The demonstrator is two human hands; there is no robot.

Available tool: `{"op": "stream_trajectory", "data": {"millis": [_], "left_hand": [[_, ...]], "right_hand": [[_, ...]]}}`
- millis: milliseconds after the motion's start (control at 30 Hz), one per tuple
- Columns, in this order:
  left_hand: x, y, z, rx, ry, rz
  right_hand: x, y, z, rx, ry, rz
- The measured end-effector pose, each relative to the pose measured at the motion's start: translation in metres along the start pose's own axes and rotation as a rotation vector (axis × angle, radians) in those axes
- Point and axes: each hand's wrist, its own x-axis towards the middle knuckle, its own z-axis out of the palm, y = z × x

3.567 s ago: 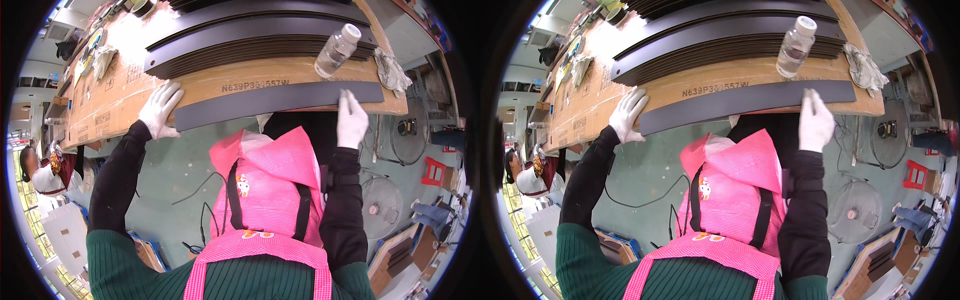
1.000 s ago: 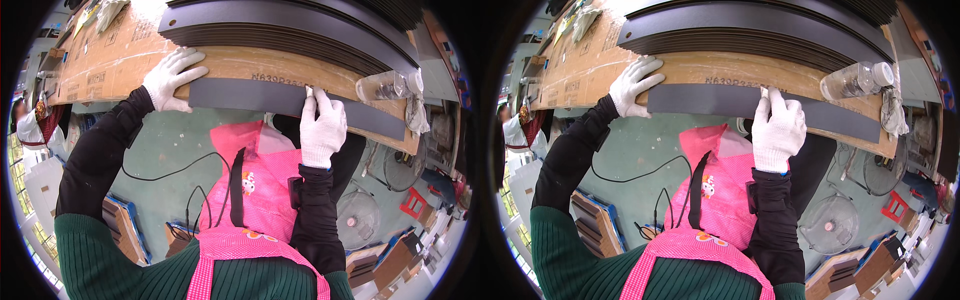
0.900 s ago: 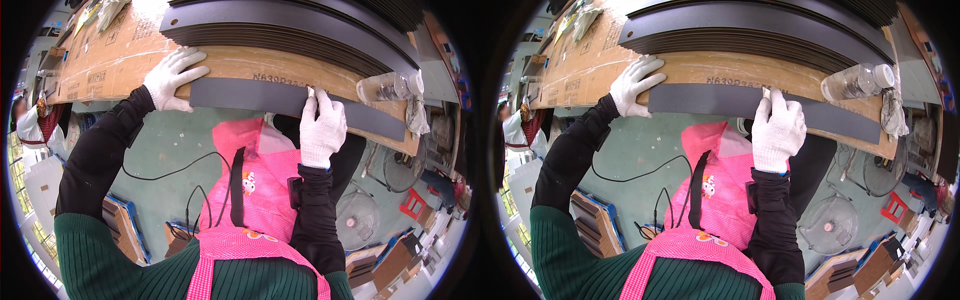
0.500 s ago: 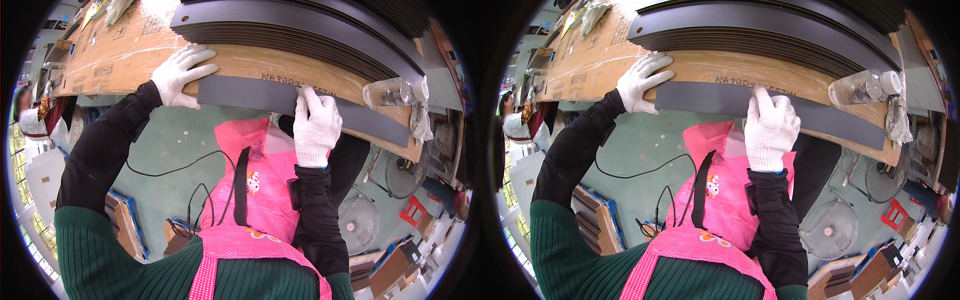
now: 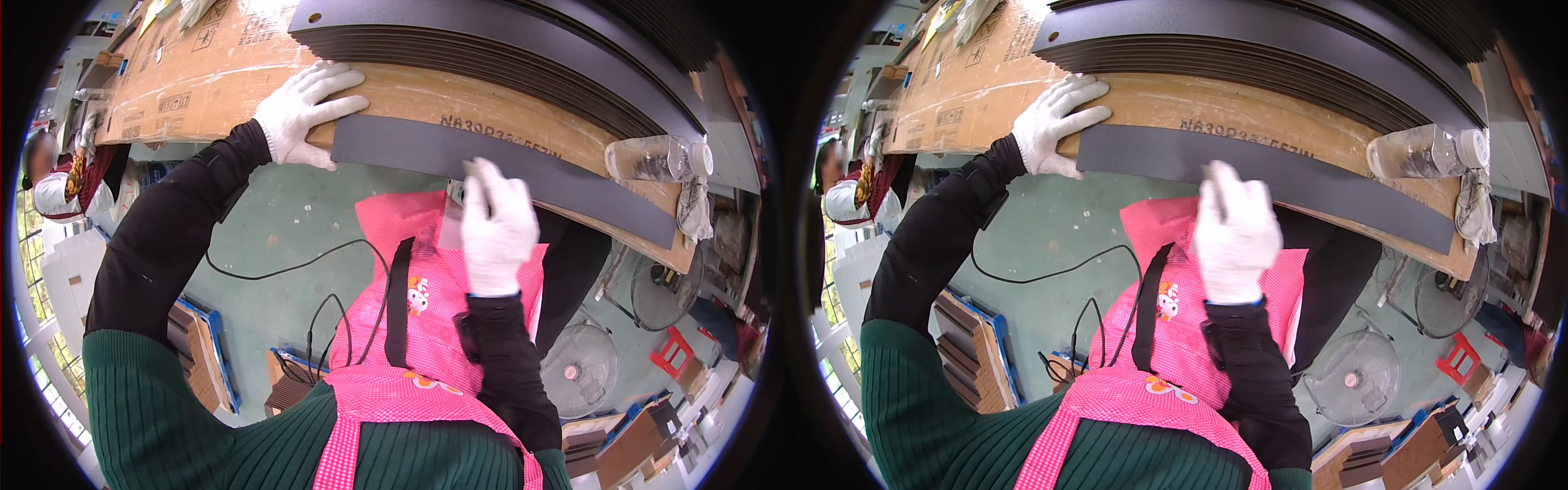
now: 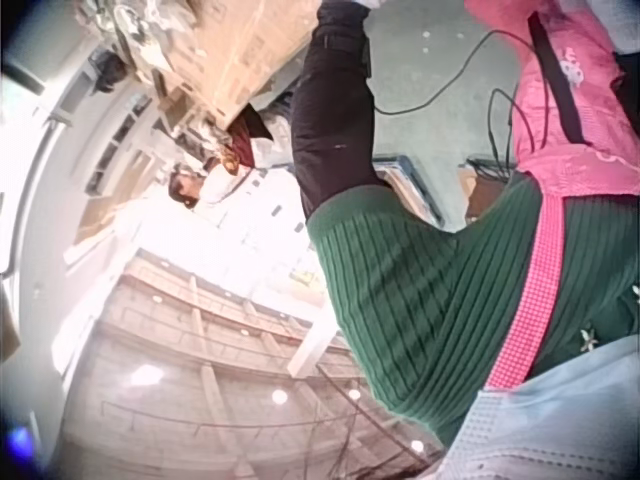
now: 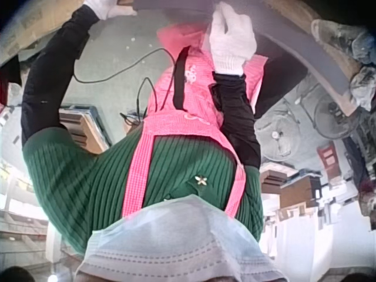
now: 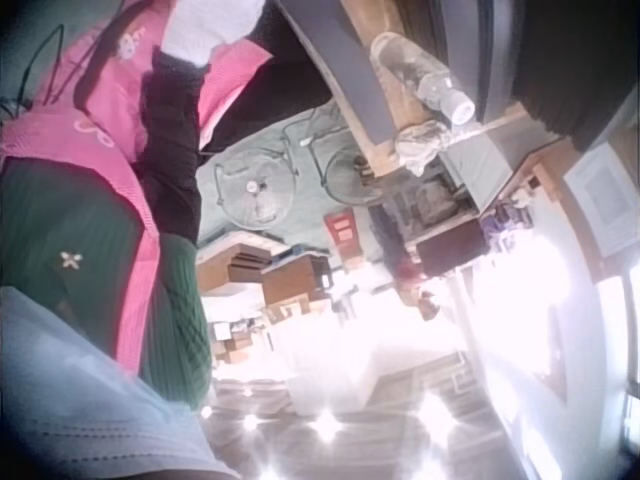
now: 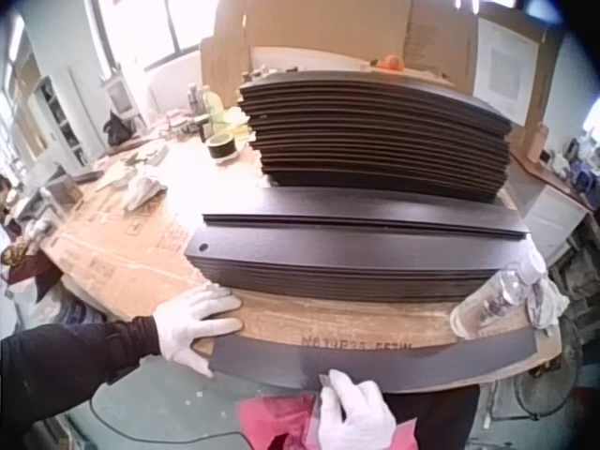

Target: Wiping and sanding black wooden slats on a factory workbench.

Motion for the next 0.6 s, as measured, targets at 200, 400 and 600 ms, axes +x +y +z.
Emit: {"op": "stream_trajectory", "data": {"millis": [200,400,600], "left_hand": [[0.000,0.000,0.000,-0.012,0.000,-0.013],[-0.002,0.001,-0.002,-0.032,0.011,-0.015],[-0.004,0.000,0.001,-0.016,0.003,-0.013]], "right_hand": [[0.006,-0.009,0.003,0.077,-0.020,-0.034],[0.010,-0.012,0.002,-0.057,-0.008,-0.035],[0.009,-0.039,0.020,0.086,-0.091,-0.152]]}}
